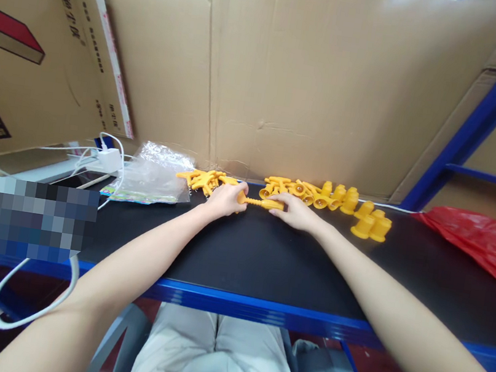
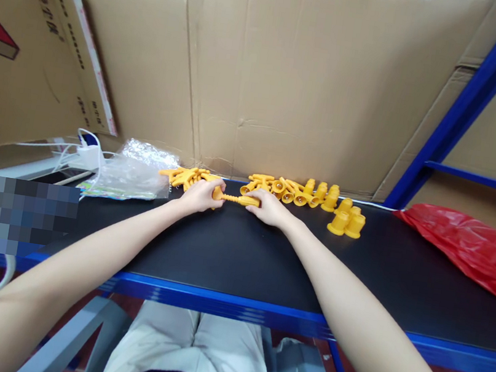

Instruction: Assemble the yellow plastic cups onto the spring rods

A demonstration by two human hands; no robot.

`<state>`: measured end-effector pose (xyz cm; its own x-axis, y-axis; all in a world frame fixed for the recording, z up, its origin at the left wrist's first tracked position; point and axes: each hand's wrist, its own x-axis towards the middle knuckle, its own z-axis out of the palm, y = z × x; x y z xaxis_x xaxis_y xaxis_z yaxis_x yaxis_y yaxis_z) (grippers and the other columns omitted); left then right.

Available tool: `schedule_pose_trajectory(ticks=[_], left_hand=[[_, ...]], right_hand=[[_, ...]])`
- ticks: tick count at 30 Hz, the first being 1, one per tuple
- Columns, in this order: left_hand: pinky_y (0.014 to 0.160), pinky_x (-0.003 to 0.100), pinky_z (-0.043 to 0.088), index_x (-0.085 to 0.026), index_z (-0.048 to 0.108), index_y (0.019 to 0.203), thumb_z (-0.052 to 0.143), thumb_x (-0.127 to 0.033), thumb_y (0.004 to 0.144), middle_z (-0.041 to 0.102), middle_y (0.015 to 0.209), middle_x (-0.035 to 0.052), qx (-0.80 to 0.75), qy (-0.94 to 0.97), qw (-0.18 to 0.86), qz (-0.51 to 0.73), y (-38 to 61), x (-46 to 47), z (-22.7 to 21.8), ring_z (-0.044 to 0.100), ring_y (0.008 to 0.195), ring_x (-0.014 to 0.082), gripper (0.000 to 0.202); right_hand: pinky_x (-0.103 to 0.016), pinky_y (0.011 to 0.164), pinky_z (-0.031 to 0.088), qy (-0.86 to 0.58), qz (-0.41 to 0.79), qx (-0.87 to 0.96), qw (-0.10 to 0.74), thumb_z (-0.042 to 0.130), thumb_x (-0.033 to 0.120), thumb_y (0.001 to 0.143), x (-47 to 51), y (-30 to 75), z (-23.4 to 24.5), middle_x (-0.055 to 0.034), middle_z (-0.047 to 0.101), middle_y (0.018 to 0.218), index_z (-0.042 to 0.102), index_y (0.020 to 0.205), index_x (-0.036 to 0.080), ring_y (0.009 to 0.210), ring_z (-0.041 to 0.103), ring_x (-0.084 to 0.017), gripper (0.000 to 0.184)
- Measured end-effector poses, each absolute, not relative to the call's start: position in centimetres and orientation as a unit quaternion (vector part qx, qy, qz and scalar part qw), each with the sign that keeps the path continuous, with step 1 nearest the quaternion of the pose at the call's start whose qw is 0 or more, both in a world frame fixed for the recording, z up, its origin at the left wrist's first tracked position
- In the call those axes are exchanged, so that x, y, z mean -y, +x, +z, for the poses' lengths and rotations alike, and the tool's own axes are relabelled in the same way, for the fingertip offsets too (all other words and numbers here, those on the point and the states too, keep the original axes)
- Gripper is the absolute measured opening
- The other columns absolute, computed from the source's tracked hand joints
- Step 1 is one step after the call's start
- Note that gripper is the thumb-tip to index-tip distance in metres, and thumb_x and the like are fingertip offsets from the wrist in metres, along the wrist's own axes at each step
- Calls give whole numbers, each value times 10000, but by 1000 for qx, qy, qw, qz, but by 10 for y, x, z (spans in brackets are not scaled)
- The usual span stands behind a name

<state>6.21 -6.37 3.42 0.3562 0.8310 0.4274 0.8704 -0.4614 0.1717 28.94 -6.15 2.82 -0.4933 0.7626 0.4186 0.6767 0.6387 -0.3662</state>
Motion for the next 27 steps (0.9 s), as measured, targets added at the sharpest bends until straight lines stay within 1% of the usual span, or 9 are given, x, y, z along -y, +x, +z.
schedule_pose_trajectory(ticks=[5,9,12,14,16,19,23,25,27], left_hand=[[644,276,415,-229,544,986,593,-295,685,621,770,25,536,-813,55,-221,61,64,36,586,735,194,312],[641,281,418,-239,532,1007,590,-309,694,621,778,25,532,-815,58,-224,60,64,36,589,734,198,326],[639,273,418,-239,523,1024,595,-320,697,616,771,19,523,-821,49,-222,60,64,36,586,724,189,344],[640,270,417,-236,524,1022,594,-315,699,612,763,17,523,-821,45,-222,59,64,35,582,716,182,340],[637,269,415,-233,527,1013,593,-309,698,610,756,17,523,-821,44,-225,59,63,35,579,706,178,330],[625,268,411,-234,530,1003,596,-286,691,606,739,13,519,-820,45,-236,59,63,34,576,689,177,322],[631,262,408,-241,530,1000,597,-261,691,603,731,7,526,-813,42,-246,60,63,34,579,693,174,317],[636,258,407,-244,530,998,601,-271,694,602,730,3,537,-806,38,-245,60,63,34,581,699,172,313],[634,256,405,-245,528,998,601,-284,698,601,725,0,545,-802,37,-242,61,63,33,582,698,171,311]], right_hand=[[-347,770,489,-456,202,817,288,637,206,716,56,295,25,-72,624,951,537,1136,139,742,594,-140,437],[-317,769,500,-460,314,765,322,646,159,697,54,300,26,-64,625,933,524,1080,141,758,619,-131,402],[-323,801,499,-453,369,743,327,638,159,715,58,301,30,-66,646,899,553,1010,142,775,639,-142,308],[-325,801,501,-453,389,738,315,612,209,761,61,301,33,-74,664,858,571,975,136,774,646,-151,230],[-314,769,509,-458,396,736,302,578,274,804,63,300,36,-92,674,852,584,947,126,754,648,-153,206],[-284,701,513,-455,403,736,297,520,351,848,64,300,36,-113,673,886,586,934,113,693,643,-137,261],[-274,667,514,-451,403,736,303,440,441,878,62,299,35,-102,672,843,557,1002,127,652,641,-129,358],[-287,687,518,-456,406,734,298,457,439,870,62,299,35,-96,674,850,526,1071,141,666,647,-134,365],[-305,723,518,-460,416,728,292,547,359,835,63,300,36,-89,676,883,466,1156,157,688,652,-141,388]])
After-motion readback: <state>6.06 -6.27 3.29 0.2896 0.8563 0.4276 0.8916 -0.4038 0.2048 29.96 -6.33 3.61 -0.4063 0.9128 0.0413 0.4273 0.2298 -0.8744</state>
